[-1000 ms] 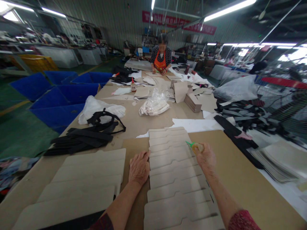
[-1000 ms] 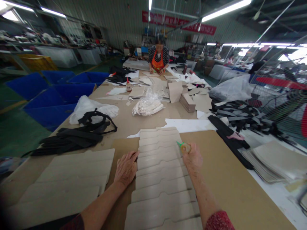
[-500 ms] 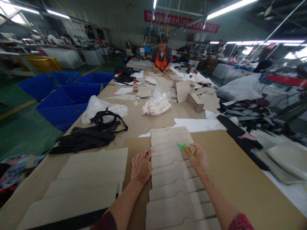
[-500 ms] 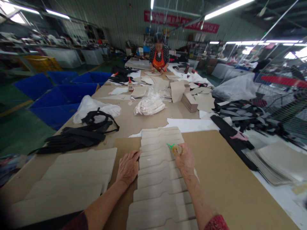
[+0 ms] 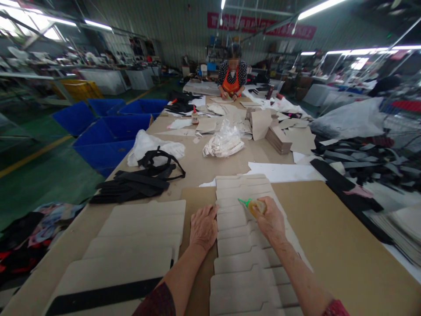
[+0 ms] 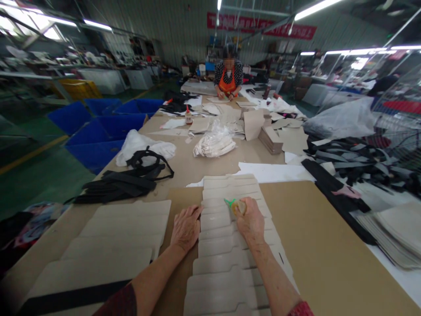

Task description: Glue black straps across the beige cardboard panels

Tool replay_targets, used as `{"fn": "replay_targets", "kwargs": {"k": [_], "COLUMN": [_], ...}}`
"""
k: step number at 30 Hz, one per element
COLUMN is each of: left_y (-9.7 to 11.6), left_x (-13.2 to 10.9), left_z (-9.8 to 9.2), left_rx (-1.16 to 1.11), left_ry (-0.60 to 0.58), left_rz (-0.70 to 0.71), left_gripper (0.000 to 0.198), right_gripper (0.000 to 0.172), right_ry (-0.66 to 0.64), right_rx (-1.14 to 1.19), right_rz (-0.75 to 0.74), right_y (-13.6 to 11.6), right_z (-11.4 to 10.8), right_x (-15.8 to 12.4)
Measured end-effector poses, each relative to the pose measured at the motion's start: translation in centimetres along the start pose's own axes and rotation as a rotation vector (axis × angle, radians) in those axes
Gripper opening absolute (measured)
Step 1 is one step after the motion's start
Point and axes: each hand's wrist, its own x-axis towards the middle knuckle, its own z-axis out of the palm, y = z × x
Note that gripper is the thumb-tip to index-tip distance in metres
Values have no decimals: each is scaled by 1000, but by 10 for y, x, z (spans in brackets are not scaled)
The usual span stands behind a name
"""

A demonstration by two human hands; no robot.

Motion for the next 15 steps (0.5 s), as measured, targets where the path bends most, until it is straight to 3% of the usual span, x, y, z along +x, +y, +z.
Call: {"fn": "replay_targets", "kwargs": {"k": [15], "left_y": [0], "left_x": [-1], "left_z": [1], "left_rx": [-15], "left_ry": [14], "left_rz": [12], "left_gripper": [53], "right_gripper": [13], "right_ry": [-74], "right_rx": [74], "right_rz": [-89], "right_y": [-46], "right_z": [32], "right_x": [-24]}}
